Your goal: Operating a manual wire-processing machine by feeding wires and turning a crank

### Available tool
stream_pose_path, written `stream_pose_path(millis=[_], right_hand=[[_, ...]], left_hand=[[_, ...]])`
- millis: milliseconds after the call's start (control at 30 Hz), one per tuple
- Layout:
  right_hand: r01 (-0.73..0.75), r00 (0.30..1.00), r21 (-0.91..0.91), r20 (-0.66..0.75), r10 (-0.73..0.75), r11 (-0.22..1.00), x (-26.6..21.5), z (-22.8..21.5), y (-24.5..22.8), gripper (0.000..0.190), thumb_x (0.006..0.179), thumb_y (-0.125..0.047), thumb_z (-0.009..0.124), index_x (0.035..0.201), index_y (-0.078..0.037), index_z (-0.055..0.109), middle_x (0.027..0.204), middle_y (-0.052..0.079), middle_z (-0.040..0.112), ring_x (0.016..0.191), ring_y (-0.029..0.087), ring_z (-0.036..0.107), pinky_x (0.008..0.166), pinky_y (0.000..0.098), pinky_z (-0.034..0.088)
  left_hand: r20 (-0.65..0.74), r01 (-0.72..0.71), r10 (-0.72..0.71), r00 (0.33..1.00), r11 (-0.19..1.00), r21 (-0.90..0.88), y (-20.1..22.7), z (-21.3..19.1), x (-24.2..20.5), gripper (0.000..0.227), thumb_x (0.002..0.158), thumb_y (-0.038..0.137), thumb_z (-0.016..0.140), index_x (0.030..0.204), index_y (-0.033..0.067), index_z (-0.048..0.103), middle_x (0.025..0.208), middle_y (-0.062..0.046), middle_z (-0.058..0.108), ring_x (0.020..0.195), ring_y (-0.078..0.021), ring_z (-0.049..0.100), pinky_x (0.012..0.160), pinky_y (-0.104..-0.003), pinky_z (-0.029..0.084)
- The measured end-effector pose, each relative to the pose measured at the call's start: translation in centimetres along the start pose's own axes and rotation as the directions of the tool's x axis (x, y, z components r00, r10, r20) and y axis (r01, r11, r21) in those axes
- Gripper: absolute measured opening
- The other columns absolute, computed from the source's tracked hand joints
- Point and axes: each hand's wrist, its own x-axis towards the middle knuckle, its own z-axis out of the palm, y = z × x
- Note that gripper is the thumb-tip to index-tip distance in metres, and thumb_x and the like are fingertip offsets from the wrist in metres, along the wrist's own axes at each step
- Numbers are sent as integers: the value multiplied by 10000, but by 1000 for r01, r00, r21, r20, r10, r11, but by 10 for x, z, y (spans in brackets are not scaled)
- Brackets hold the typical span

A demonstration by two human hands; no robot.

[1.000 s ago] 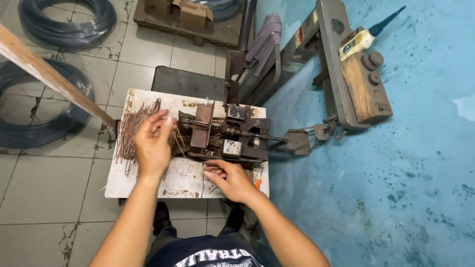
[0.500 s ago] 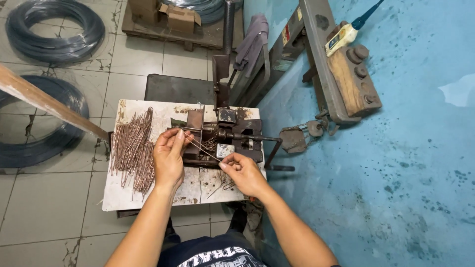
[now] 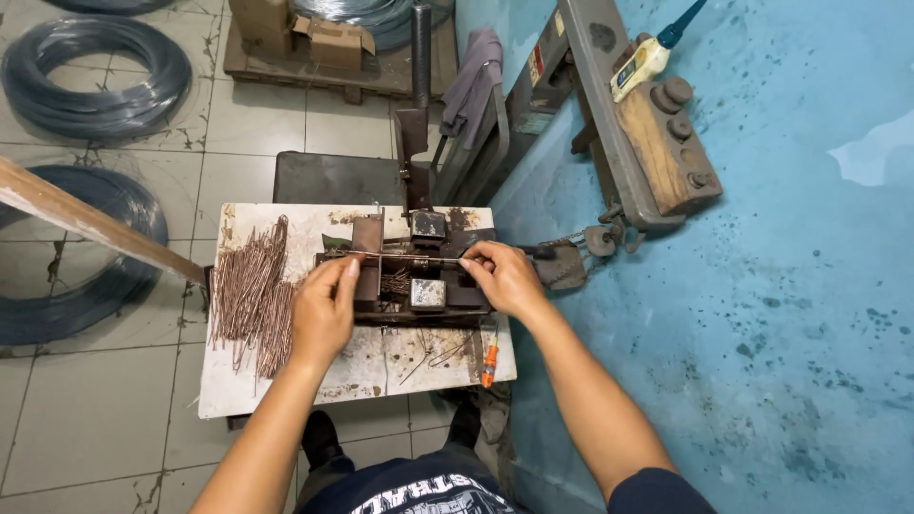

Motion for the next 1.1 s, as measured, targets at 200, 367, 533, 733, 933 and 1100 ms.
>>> stream_pose_path(millis=[200, 367, 533, 733, 933, 1100], right_hand=[[142, 985, -45, 104, -136, 989, 28, 13, -14, 130, 879, -169, 705, 973, -118, 779, 805, 102, 724, 770, 276, 707, 744, 404, 564], [160, 979, 3, 126, -160, 987, 32, 19, -21, 113, 864, -145, 698, 938, -108, 774, 795, 120, 704, 764, 293, 697, 724, 414, 553], [153, 984, -8, 95, -152, 988, 24, 33, -14, 111, 850, -143, 712, 930, -114, 784, 797, 101, 705, 756, 265, 696, 723, 381, 561], [191, 974, -291, -62, -218, 937, -18, 102, -17, 134, 901, -175, 618, 885, -103, 730, 809, 73, 632, 822, 289, 661, 706, 361, 561], [381, 925, -236, 84, -372, 894, -55, 112, -51, 164, 877, -235, 626, 877, -71, 623, 858, 120, 593, 882, 346, 650, 738, 433, 560], [-143, 965, 198, -189, 181, 970, -66, 31, -25, 261, 818, -72, 631, 1039, -134, 756, 815, 90, 773, 779, 282, 756, 654, 336, 601]], left_hand=[[170, -264, 208, 963, 854, 449, 10, 2, -2, 363, 1035, 443, 509, 1348, 318, 643, 1113, -5, 673, 1003, -214, 670, 839, -394, 450], [358, -330, 128, 925, 739, 588, 20, 0, 5, 479, 1032, 517, 408, 1427, 295, 560, 1160, -40, 603, 966, -248, 618, 881, -442, 402], [446, -360, 48, 894, 671, 649, 18, 11, 12, 487, 1024, 507, 372, 1433, 302, 541, 1141, -23, 591, 968, -238, 595, 879, -452, 376], [462, -303, -31, 886, 716, 629, 24, 19, 31, 422, 1036, 455, 398, 1284, 257, 676, 1049, -24, 714, 1003, -220, 666, 858, -432, 366], [402, -287, -19, 916, 669, 685, -11, 46, 28, 274, 944, 243, 471, 1011, 236, 736, 804, 8, 710, 833, -232, 693, 790, -415, 370], [361, -324, 102, 927, 702, 634, -24, 55, 22, 306, 947, 128, 459, 1142, 152, 695, 880, -48, 711, 934, -248, 673, 805, -387, 403]])
